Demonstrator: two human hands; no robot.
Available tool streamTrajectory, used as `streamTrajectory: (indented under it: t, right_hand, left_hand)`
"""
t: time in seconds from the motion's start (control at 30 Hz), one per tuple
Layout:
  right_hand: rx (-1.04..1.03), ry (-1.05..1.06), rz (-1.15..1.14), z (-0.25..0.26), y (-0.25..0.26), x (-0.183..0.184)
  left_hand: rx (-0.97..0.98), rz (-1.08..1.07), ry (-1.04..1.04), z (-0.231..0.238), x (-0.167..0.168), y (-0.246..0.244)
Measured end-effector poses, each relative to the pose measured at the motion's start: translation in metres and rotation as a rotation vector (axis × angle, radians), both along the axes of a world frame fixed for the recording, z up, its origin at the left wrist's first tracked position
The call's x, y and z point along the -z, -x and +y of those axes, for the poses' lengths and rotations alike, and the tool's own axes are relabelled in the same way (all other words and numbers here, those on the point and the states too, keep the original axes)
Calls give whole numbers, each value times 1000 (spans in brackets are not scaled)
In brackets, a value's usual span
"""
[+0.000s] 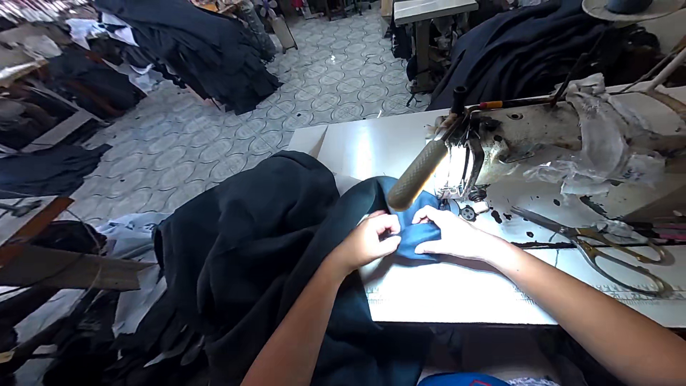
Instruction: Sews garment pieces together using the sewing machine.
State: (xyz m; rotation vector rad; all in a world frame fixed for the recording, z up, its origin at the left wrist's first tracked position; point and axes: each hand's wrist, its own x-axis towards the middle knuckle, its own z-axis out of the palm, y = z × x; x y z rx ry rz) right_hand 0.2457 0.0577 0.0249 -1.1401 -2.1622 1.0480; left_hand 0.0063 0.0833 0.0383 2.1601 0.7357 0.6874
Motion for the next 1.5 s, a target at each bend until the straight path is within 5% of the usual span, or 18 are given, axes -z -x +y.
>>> streamTrajectory:
  t: [0.1,0.27,0.4,0.5,0.67,0.7,0.8,0.87,1.03,1.33,1.5]
  right_hand:
    - [-6,-70,-36,2,3,4]
    - [-3,-104,-144,2,10,4]
    - [-10,-160,-143,3,8,10]
    - [-6,-298,-71,-1,1,19]
    - [226,-716,144,-31,-10,32]
    - [263,-754,132,-39,-14,35]
    - [371,-728,116,-63,-21,41]
    - [410,-655,79,-76,-22,45]
    - [388,-431,-71,-90,-21,54]
    - [297,-446,-32,-93,-18,54]
    - [357,-495,-102,-93,-16,53]
  left_hand:
    - [-109,-16,-75,-15,7,0]
    - [-371,503,-376,-38,2,-16]
    - [-441,492,-497,-40,6,-23]
    - [-357,363,-203,-36,-4,-21]
    - [-218,-146,448,-36,3,-41]
    - [-190,-131,333,-41,8,-47]
    - [-171,12,-482,-56,19,-67]
    - [-72,120,-688,-48,26,-69]
    - [29,578,-624,-23,16,-51]
    - [85,478,-559,-30,22,-48]
    - [135,628,-241,-25,6,-45]
